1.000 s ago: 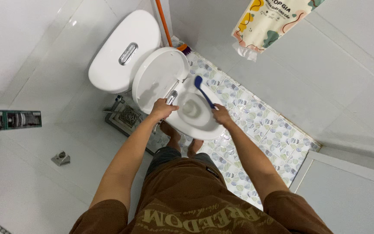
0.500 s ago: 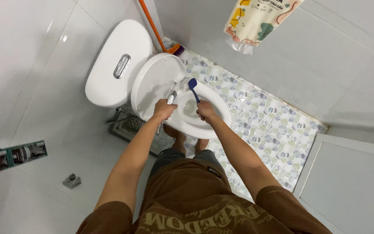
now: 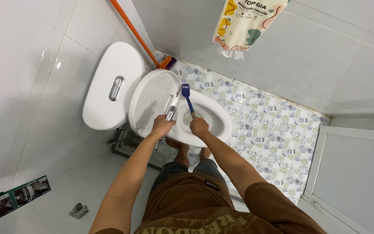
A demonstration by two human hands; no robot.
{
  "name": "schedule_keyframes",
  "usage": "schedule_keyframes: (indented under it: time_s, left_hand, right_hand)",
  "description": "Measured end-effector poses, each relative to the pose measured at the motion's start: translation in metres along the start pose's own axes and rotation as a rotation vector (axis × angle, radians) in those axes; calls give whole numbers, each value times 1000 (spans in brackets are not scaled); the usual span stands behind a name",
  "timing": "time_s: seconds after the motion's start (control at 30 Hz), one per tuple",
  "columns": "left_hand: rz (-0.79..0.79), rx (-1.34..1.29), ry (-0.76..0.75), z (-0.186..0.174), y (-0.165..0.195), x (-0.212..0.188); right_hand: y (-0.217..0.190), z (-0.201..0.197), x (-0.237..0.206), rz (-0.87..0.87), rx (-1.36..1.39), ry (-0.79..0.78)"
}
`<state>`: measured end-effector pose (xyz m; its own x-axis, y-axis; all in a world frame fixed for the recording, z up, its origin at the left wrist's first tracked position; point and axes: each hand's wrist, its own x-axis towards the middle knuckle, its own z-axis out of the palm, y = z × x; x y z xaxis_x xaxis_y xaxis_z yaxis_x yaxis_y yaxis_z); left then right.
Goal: The person scrubs the inside of a toilet bowl with a blue toilet brush while holding a handheld bidet sprayer, rinsing the bowl and the brush with water from the sprayer between scrubbing passes. They continue brushing and rinsing the bowl repeatedly throughout the episode.
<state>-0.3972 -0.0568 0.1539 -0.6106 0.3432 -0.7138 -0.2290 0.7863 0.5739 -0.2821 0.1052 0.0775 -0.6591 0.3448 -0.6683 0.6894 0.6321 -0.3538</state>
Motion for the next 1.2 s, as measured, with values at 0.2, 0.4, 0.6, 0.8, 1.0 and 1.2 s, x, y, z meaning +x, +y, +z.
schedule_keyframes:
  time_s: [0.2, 0.4, 0.6, 0.8, 1.0, 1.2]
  left_hand:
    - [-30, -26, 2, -2, 12, 0]
    - [-2, -55, 7, 9, 12, 7]
    - [-78, -129, 8, 22, 15, 9]
    - [-49, -92, -2, 19, 17, -6]
    - [40, 30, 48, 21, 13, -15]
    - [51, 77, 31, 32, 22, -18]
  right_hand:
    - [27, -7, 7, -4, -70, -29]
    - [52, 0, -5, -67, -121, -48]
    - [62, -3, -13, -86, -126, -48]
    - [64, 1, -14, -80, -103, -16]
    - [71, -5, -14, -21, -89, 10]
    - [94, -6, -23, -138, -130, 100]
